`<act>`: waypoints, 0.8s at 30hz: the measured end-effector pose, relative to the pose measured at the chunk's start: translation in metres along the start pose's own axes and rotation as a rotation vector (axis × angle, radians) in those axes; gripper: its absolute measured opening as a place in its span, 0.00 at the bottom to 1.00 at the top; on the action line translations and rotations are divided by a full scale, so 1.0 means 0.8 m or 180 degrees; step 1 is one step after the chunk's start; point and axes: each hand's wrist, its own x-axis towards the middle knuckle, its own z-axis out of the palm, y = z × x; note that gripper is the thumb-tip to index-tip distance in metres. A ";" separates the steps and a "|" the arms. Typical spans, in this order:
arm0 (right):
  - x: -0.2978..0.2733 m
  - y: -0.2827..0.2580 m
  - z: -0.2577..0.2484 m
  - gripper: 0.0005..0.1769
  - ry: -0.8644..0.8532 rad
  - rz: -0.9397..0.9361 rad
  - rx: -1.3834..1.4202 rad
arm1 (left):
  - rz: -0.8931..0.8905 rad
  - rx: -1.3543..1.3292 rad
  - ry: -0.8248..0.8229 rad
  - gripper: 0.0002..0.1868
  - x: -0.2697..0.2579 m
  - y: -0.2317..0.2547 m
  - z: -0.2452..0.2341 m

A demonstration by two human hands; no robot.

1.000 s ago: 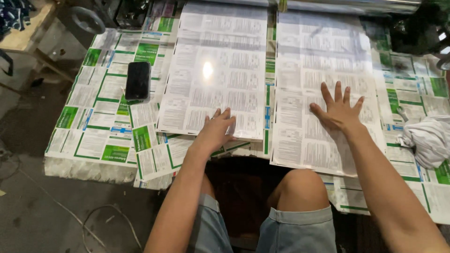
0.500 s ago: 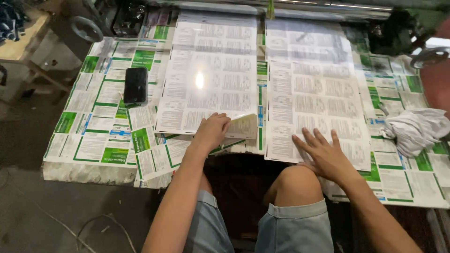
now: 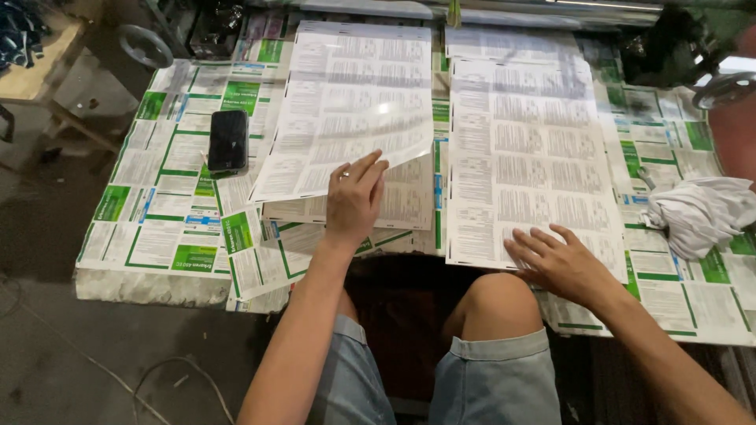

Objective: The person folds printed sheets in half and places them into a growing stack on the table. The hands repeatedly pick up sheets, fold them, and align them with the existing pile.

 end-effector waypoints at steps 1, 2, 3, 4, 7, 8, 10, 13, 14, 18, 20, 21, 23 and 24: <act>0.001 0.003 -0.002 0.35 0.0003 0.0004 -0.0001 | 0.0005 0.0000 0.0000 0.13 0.002 -0.001 0.000; -0.001 0.006 -0.005 0.32 -0.0070 0.0010 0.0167 | 0.0042 -0.0002 0.0099 0.13 0.002 0.001 0.000; -0.003 0.009 -0.008 0.29 -0.0142 0.0016 0.0334 | 0.0080 -0.0005 0.0199 0.13 0.002 0.002 0.001; -0.005 0.013 -0.009 0.29 -0.0153 0.0009 0.0324 | 0.0069 -0.0014 0.0207 0.13 -0.002 -0.002 0.009; -0.002 0.018 -0.029 0.22 -0.0502 0.0386 0.0585 | 0.0085 0.0092 -0.0111 0.15 -0.009 -0.017 0.030; 0.000 0.014 -0.045 0.18 -0.0252 0.0676 0.0537 | -0.0077 0.0209 -0.0686 0.16 -0.015 -0.022 0.037; 0.003 -0.002 -0.077 0.14 -0.0009 0.0975 0.0499 | -0.0241 0.0326 -0.1272 0.18 -0.022 -0.025 0.044; 0.000 -0.029 -0.089 0.10 0.1377 0.1462 0.0307 | -0.0649 0.0503 -0.2125 0.19 -0.028 -0.019 0.046; 0.000 -0.033 -0.068 0.09 0.1723 0.1533 0.0298 | -0.0669 0.0522 -0.2125 0.20 -0.028 -0.023 0.048; -0.007 -0.061 0.039 0.11 0.1836 0.1545 0.0381 | -0.0633 0.0478 -0.2075 0.22 -0.033 -0.032 0.057; -0.001 -0.067 0.042 0.14 0.1762 0.1549 0.0392 | -0.0619 0.0462 -0.2048 0.22 -0.032 -0.039 0.061; 0.002 -0.070 0.045 0.16 0.1685 0.1543 0.0390 | -0.0607 0.0434 -0.2011 0.22 -0.033 -0.043 0.062; 0.000 -0.078 0.042 0.16 0.1624 0.1570 0.0409 | -0.0636 0.0413 -0.2033 0.22 -0.039 -0.042 0.062; 0.003 -0.075 0.040 0.17 0.1630 0.1608 0.0368 | -0.0601 0.0395 -0.1992 0.22 -0.033 -0.041 0.065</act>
